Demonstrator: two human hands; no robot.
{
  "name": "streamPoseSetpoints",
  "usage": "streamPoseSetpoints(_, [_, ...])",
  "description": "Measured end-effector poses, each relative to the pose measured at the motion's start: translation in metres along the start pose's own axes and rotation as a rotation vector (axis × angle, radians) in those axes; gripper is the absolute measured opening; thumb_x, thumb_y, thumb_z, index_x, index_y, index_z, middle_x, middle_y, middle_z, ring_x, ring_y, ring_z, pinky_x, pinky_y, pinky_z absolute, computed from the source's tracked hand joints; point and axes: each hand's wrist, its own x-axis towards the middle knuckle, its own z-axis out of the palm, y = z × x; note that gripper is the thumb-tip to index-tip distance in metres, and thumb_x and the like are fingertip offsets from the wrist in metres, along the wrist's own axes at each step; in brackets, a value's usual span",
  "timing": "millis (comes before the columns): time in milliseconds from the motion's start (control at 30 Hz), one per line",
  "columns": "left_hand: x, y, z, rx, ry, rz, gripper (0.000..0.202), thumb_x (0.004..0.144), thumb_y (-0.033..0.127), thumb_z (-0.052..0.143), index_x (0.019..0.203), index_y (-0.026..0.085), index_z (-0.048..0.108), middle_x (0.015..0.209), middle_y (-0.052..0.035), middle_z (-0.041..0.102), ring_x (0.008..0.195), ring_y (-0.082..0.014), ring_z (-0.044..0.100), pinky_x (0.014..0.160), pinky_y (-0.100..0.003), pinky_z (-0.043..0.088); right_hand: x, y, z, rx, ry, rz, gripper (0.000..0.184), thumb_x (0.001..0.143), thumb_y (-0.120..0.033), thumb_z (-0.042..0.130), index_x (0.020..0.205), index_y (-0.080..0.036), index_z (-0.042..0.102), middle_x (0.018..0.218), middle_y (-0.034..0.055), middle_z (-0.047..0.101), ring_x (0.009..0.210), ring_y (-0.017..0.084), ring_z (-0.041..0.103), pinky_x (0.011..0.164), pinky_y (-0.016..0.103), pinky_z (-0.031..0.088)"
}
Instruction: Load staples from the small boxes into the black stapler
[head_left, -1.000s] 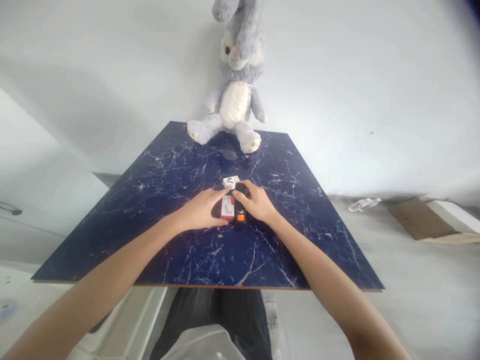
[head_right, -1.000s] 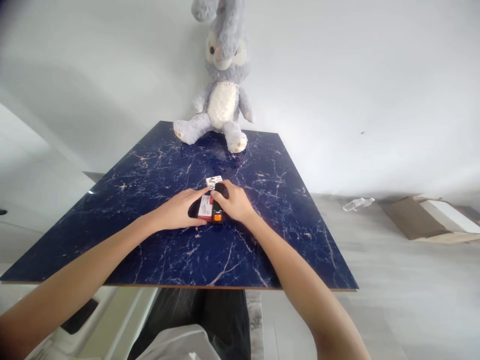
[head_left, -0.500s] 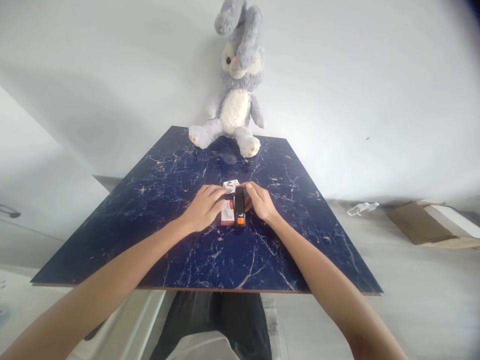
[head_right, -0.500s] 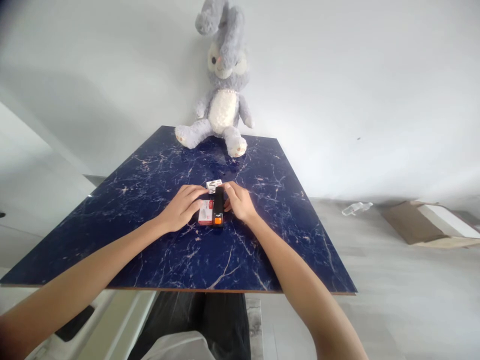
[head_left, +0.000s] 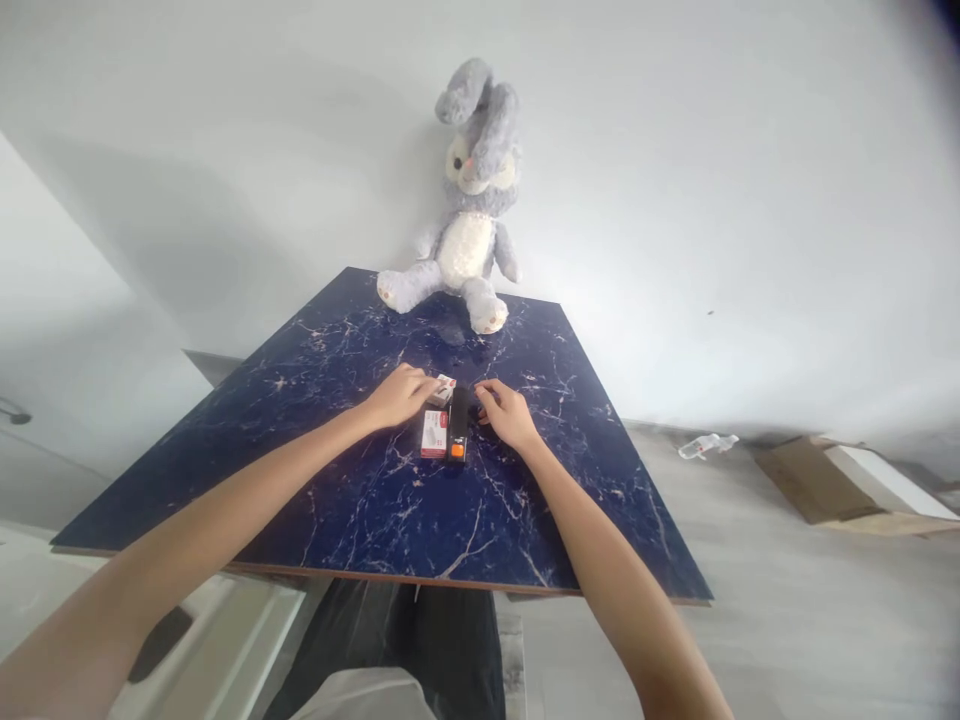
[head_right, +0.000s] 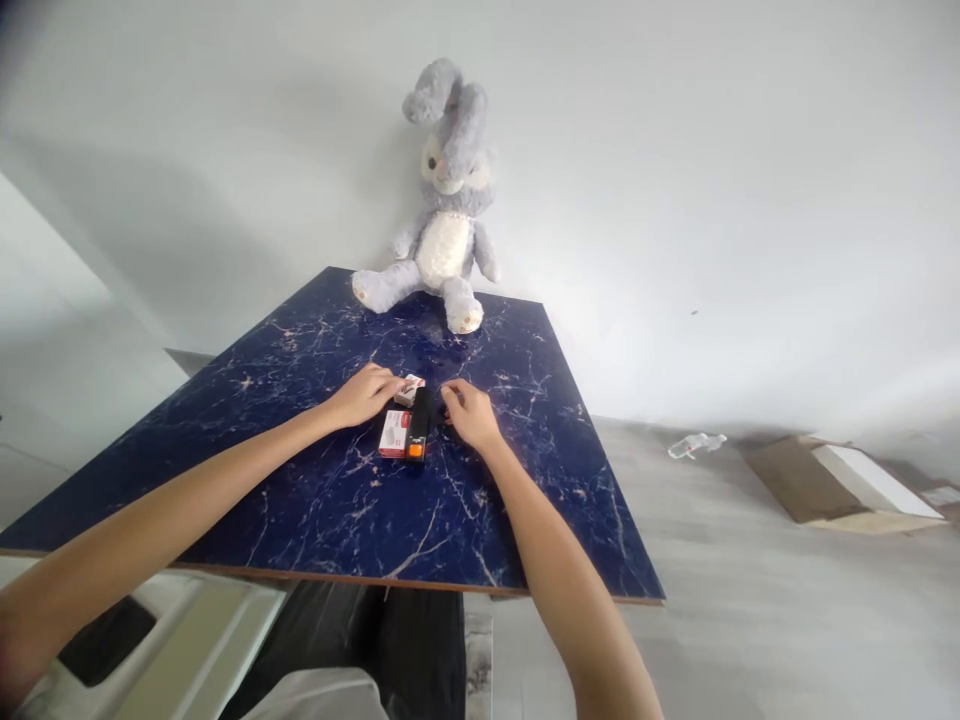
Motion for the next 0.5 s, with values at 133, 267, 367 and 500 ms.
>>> streamPoseSetpoints(133, [-0.027,0.01,-0.01,-0.072,-0.04,-0.079,0.065,0.11,0.048,0.019,0.109,0.019,0.077,0.091,-0.0069,0.069,0.091,-0.0238,0.06,0.092,-0.04,0.046,0.0,-0.001,0.002,-0.005,-0.059,-0.046,0.047,0.102,-0.057,0.037,0.111,-0.023,0.067,0.106,0.005,0.075,0.07,0.015,0.07,0.067,0.027,0.058])
streamPoseSetpoints(267, [-0.033,0.014,-0.01,-0.133,-0.067,-0.088,0.065,0.107,0.058,0.021,0.143,0.021,0.06,0.146,-0.0122,0.055,0.136,-0.0305,0.044,0.118,-0.048,0.031,0.0,-0.001,0.003,0.042,-0.083,-0.048,0.051,0.103,-0.058,0.031,0.116,-0.023,0.066,0.111,0.0061,0.073,0.072,0.015,0.069,0.065,0.027,0.058])
streamPoseSetpoints(367, [-0.031,0.013,-0.011,-0.284,-0.235,-0.132,0.074,0.102,0.068,0.029,0.163,0.025,0.031,0.163,-0.0121,0.038,0.151,-0.0336,0.03,0.124,-0.052,0.023,0.002,0.0,-0.001,0.085,-0.096,-0.009,0.05,0.103,-0.058,0.033,0.121,-0.023,0.063,0.117,0.0077,0.071,0.073,0.016,0.07,0.062,0.028,0.059])
streamPoseSetpoints(500, [-0.038,0.01,-0.027,-0.373,-0.257,-0.162,0.093,0.096,0.073,0.043,0.167,0.032,-0.003,0.174,-0.0086,0.008,0.159,-0.037,0.009,0.125,-0.058,0.017,0.004,-0.001,-0.021,0.054,-0.257,0.096,0.05,0.098,-0.065,0.046,0.098,-0.02,0.067,0.098,0.0071,0.075,0.071,0.018,0.072,0.068,0.031,0.062])
